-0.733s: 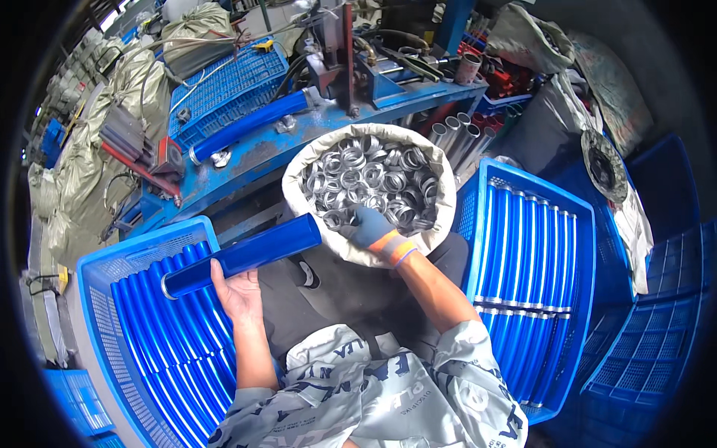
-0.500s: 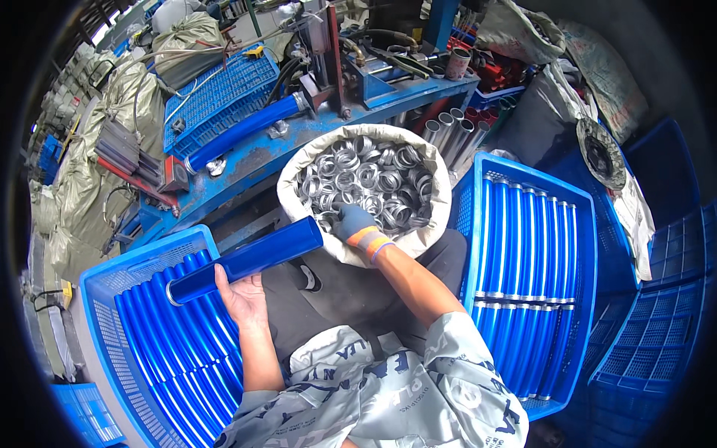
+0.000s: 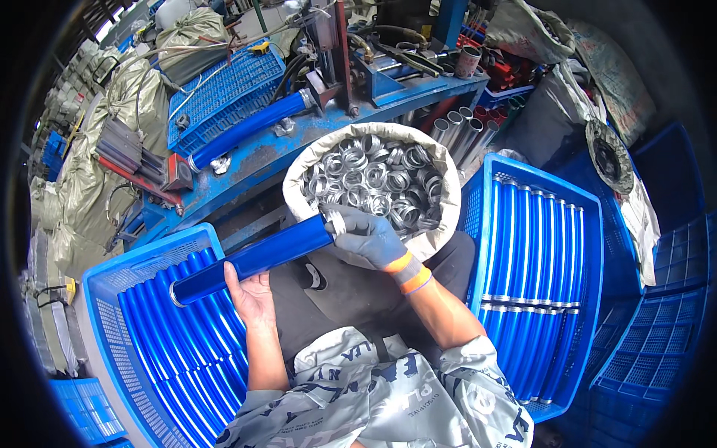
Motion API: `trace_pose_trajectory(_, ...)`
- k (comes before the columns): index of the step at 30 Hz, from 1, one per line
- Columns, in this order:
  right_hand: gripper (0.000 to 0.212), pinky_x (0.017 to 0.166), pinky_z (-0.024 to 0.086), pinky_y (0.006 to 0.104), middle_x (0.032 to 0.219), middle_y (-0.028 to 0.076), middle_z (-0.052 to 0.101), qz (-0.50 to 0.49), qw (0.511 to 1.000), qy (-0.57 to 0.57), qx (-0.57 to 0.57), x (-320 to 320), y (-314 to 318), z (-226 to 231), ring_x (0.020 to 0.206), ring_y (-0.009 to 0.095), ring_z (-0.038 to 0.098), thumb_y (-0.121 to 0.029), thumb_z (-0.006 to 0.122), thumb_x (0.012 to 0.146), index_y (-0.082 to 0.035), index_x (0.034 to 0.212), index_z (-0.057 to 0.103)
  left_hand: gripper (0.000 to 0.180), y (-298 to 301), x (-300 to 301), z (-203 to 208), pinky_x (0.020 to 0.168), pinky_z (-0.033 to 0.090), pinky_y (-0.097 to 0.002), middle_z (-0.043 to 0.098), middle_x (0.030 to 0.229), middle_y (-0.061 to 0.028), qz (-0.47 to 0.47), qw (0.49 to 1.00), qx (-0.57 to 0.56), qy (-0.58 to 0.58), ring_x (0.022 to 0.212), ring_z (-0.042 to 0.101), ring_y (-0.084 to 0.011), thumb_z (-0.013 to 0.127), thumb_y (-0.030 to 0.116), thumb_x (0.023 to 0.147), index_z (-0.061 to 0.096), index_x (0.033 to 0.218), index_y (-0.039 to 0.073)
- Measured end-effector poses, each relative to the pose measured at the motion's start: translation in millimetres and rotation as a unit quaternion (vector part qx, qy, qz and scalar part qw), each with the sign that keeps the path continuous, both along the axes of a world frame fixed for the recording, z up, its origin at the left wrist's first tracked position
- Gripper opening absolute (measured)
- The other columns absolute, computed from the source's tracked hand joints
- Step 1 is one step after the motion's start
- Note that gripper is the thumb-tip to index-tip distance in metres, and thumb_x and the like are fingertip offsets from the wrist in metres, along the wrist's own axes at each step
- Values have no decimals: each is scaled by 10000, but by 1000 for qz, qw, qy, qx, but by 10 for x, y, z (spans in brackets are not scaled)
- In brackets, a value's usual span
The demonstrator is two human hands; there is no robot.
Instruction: The person assembles metal rings onto blue tubes using an assembly fixture, then places the completed assemblies into a blue crate.
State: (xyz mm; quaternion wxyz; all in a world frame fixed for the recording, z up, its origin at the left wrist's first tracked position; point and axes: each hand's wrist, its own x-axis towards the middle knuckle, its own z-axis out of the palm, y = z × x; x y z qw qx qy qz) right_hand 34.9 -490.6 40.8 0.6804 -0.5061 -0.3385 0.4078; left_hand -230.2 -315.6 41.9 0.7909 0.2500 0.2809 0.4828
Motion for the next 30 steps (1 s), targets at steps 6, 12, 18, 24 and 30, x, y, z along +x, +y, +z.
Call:
trace_pose_trajectory(6, 718, 1032, 646, 353, 1410, 106, 756, -9, 988, 143, 52, -158, 71, 119, 1253, 188, 751, 66, 896, 940, 6, 1591, 598, 615, 36, -81, 60, 1195, 586, -509, 714, 1488, -187, 5, 999, 38, 16, 1383, 707, -328, 789, 423, 1114, 602, 1552, 35)
trace_pose_trajectory(12, 762, 1025, 633, 322, 1415, 114, 766, 9, 994, 113, -11, -164, 149, 380, 1217, 160, 750, 86, 864, 956, 48, 1652, 559, 602, 119, -82, 29, 1177, 600, -513, 727, 1462, -191, 8, 998, 44, 31, 1357, 723, -327, 781, 409, 1118, 602, 1550, 30)
trace_pose_trajectory(18, 741, 1050, 633, 337, 1335, 91, 796, 92, 987, 122, -46, -44, 606, 507, 1198, 168, 763, 123, 852, 938, 23, 1628, 604, 646, 535, -204, -112, 1206, 588, -517, 722, 1496, -182, 21, 999, 23, -7, 1390, 708, -328, 771, 465, 1121, 595, 1562, 27)
trace_pose_trajectory(24, 581, 1141, 566, 332, 1439, 129, 762, -10, 998, -66, -8, 771, 1985, 341, 1310, 165, 703, -256, 821, 1099, 65, 1560, 671, 757, 821, -334, 31, 1295, 513, -489, 629, 1625, -191, 40, 997, -29, -59, 1488, 637, -304, 747, 561, 1114, 565, 1608, 17)
trace_pose_trajectory(30, 711, 1199, 531, 492, 1567, 149, 683, -99, 925, -368, -14, 990, 3630, 429, 1350, 424, 691, -403, 900, 954, -129, 1576, 692, 613, 962, -784, 11, 1334, 464, -468, 608, 1639, -208, 63, 996, -7, -61, 1557, 570, -316, 725, 403, 1166, 570, 1574, -27)
